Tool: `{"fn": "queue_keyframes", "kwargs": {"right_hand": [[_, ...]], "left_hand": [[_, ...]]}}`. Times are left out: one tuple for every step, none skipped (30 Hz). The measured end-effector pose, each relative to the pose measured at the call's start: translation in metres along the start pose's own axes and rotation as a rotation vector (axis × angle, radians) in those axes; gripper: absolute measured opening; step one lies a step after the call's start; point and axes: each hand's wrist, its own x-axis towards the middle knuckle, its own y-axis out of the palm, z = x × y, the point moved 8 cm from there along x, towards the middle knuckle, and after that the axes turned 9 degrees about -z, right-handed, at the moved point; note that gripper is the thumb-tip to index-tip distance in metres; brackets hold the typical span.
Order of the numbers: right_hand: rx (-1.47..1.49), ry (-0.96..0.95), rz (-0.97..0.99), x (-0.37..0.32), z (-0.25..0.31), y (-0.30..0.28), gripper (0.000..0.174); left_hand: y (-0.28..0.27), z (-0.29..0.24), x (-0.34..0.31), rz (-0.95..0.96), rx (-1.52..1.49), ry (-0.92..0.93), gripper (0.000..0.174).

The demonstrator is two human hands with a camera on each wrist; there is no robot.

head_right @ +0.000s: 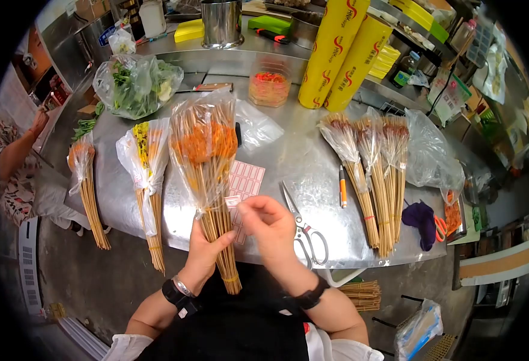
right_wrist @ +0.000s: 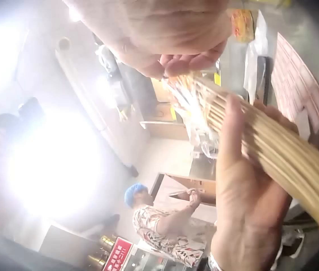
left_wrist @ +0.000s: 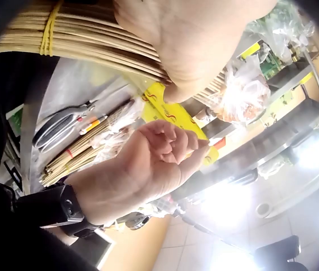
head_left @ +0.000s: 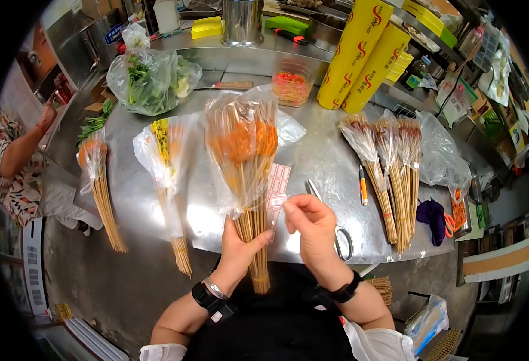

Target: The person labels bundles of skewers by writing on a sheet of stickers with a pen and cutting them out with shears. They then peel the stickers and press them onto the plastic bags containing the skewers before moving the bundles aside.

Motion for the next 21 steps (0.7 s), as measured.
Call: {"fn": "queue_keyframes", "kwargs": {"right_hand": [[0.020, 0.014, 0.002, -0.002, -0.007, 0.006, 0.012], [0.043, 0.046, -0.024, -0.004, -0.013, 0.011, 0.011], [0.067, 0.077, -0.050, -0.006, -0.018, 0.016, 0.011], [0.090, 0.106, -0.075, -0.007, -0.022, 0.020, 0.010], [0.097, 0.094, -0.078, -0.007, -0.023, 0.023, 0.010], [0.102, 0.084, -0.080, -0.009, -0.025, 0.026, 0.010], [0.107, 0.074, -0.079, -0.009, -0.026, 0.028, 0.010], [0.112, 0.064, -0.070, -0.009, -0.027, 0.030, 0.010], [0.093, 0.048, -0.060, -0.009, -0.028, 0.030, 0.010], [0.074, 0.031, -0.051, -0.008, -0.030, 0.030, 0.009], [0.055, 0.015, -0.044, -0.008, -0.030, 0.030, 0.009], [0.052, 0.006, -0.040, -0.008, -0.030, 0.031, 0.009], [0.049, -0.001, -0.037, -0.008, -0.029, 0.031, 0.009], [0.046, -0.007, -0.033, -0.009, -0.029, 0.032, 0.009], [0.038, -0.023, -0.032, -0.010, -0.029, 0.032, 0.009], [0.030, -0.040, -0.030, -0.011, -0.029, 0.033, 0.009], [0.023, -0.057, -0.025, -0.011, -0.028, 0.034, 0.009], [0.000, -0.065, -0.026, -0.011, -0.027, 0.036, 0.009], [-0.023, -0.072, -0.030, -0.012, -0.024, 0.037, 0.009], [-0.046, -0.079, -0.036, -0.013, -0.022, 0.038, 0.009], [-0.045, -0.078, -0.025, -0.013, -0.022, 0.039, 0.009]], "left_hand": [[0.000, -0.002, -0.001, 0.002, -0.021, 0.008, 0.055], [-0.001, -0.004, -0.002, 0.006, -0.041, 0.015, 0.054], [-0.001, -0.004, -0.002, 0.010, -0.082, 0.003, 0.052], [-0.001, -0.004, -0.002, 0.015, -0.125, -0.008, 0.051], [-0.001, -0.005, -0.001, 0.017, -0.168, -0.018, 0.050], [-0.003, -0.006, -0.001, 0.009, -0.180, -0.010, 0.049], [-0.003, -0.006, 0.001, -0.001, -0.194, -0.003, 0.049], [-0.004, -0.007, 0.002, -0.011, -0.209, 0.005, 0.049], [-0.003, -0.007, 0.002, 0.017, -0.219, -0.014, 0.049], [-0.003, -0.009, 0.003, 0.047, -0.230, -0.034, 0.049], [-0.003, -0.009, 0.003, 0.078, -0.240, -0.055, 0.049], [-0.005, -0.008, 0.006, 0.080, -0.219, -0.064, 0.049], [-0.008, -0.006, 0.009, 0.082, -0.198, -0.074, 0.049], [-0.009, -0.005, 0.012, 0.083, -0.177, -0.084, 0.049], [-0.008, -0.010, 0.012, 0.084, -0.162, -0.066, 0.048], [-0.005, -0.017, 0.011, 0.084, -0.148, -0.046, 0.047], [-0.003, -0.023, 0.011, 0.083, -0.135, -0.024, 0.047], [-0.004, -0.024, 0.011, 0.056, -0.143, -0.019, 0.046], [-0.004, -0.025, 0.011, 0.030, -0.151, -0.017, 0.045], [-0.005, -0.025, 0.011, 0.006, -0.159, -0.015, 0.044], [-0.005, -0.025, 0.011, 0.020, -0.160, -0.039, 0.043]]}}
